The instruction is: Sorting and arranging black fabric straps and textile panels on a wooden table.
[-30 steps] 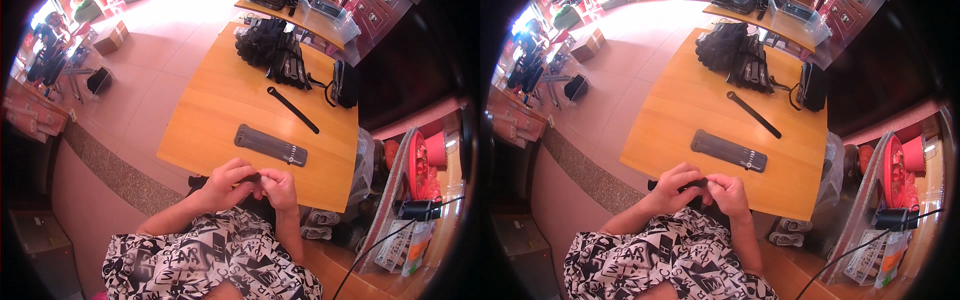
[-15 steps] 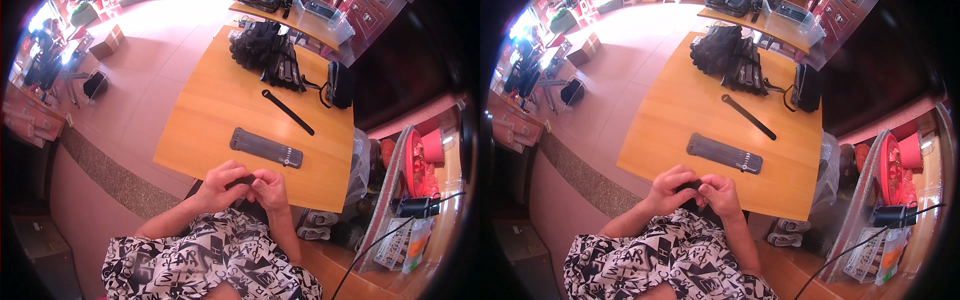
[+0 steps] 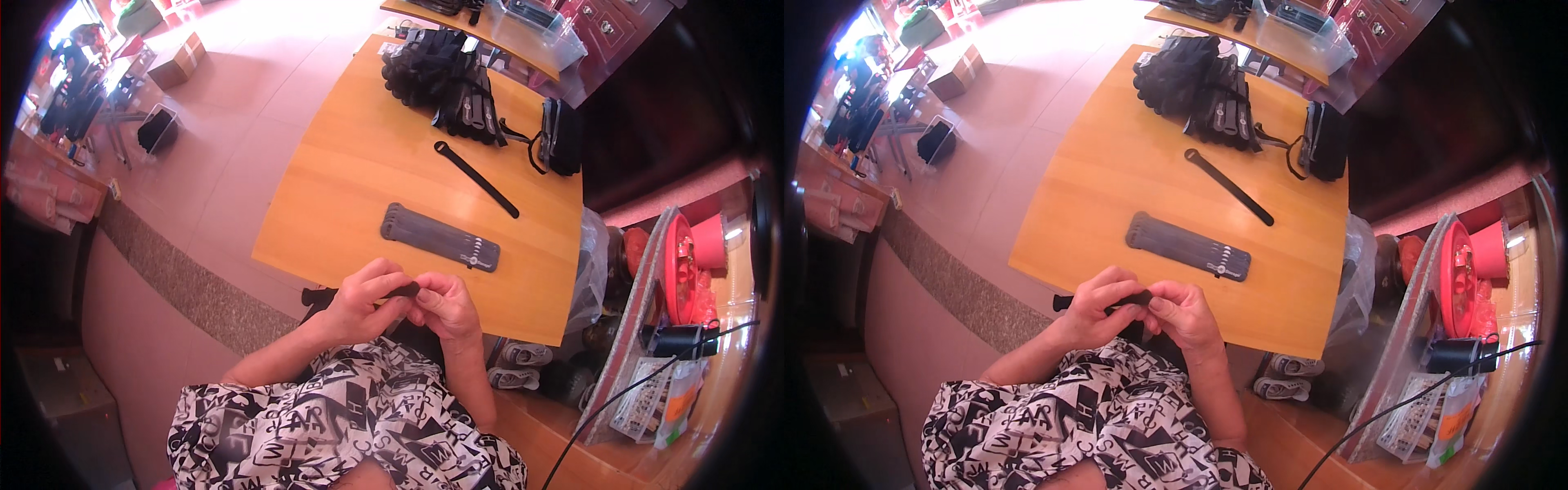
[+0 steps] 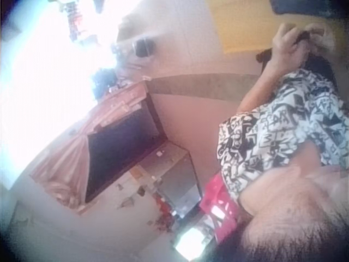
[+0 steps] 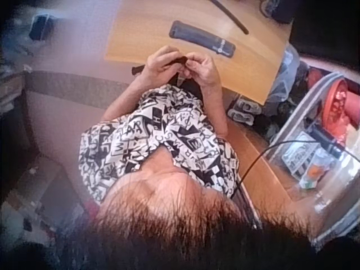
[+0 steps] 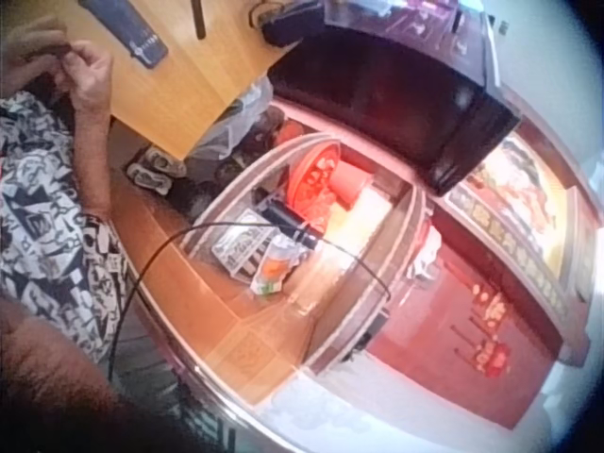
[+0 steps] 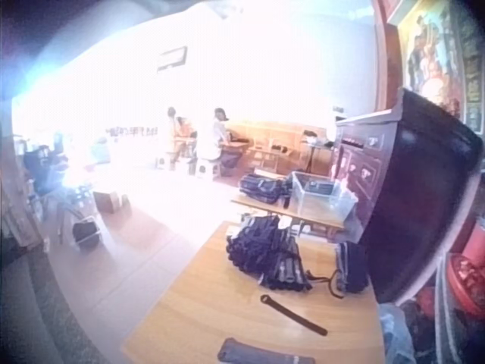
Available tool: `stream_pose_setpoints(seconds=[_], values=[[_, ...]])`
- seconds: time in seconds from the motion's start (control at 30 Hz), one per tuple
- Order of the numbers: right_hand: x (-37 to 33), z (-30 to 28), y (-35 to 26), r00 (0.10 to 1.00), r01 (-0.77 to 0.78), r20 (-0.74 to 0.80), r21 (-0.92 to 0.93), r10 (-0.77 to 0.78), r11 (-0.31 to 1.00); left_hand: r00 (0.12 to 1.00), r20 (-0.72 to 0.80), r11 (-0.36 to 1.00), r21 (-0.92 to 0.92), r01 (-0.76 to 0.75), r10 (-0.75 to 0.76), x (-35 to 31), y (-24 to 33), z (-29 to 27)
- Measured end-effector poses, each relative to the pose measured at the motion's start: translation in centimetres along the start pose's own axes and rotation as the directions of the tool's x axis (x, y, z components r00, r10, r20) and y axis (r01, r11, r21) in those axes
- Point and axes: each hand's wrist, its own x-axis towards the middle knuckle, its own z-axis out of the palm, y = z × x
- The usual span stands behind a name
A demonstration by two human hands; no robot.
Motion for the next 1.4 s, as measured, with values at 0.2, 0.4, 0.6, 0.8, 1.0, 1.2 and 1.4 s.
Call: stream_pose_setpoints(seconds=[0.2, 0.4, 0.6, 0.8, 1.0, 1.2, 1.4], values=[[0.3, 0.2, 0.0, 1.0, 0.0, 0.008, 0.023, 0.0, 1.0, 1.0, -0.004, 0.997, -0.069, 0.024, -0.025, 0.0, -0.4, -0.3], [0.2, 0.3, -0.2, 0.999, -0.027, -0.041, -0.098, 0.023, 0.995, 0.998, 0.013, 0.995, -0.081, 0.055, -0.054, -0.2, -0.6, -0.2], [0.1, 1.1, -0.8, 0.999, -0.007, -0.054, -0.191, -0.004, 0.982, 0.999, -0.003, 0.992, -0.117, 0.045, -0.046, 0.3, -0.6, -0.5], [0.2, 1.0, -0.9, 0.997, -0.029, -0.071, -0.233, 0.013, 0.972, 0.997, 0.012, 0.985, -0.153, 0.077, -0.076, 0.2, -0.4, -0.3], [0.3, 1.2, -1.0, 0.994, -0.053, -0.109, -0.302, 0.021, 0.952, 0.997, -0.015, 0.993, 0.092, -0.079, 0.081, 0.1, -0.7, -0.2], [0.3, 0.7, -0.1, 0.984, -0.111, -0.156, -0.191, 0.082, 0.975, 0.958, 0.06, 0.89, 0.357, -0.282, 0.28, 0.1, -1.1, 0.3], [-0.3, 0.3, 0.7, 0.984, -0.078, -0.171, -0.123, 0.056, 0.989, 0.958, 0.103, 0.876, 0.388, -0.288, 0.269, -0.1, -1.0, 0.5]])
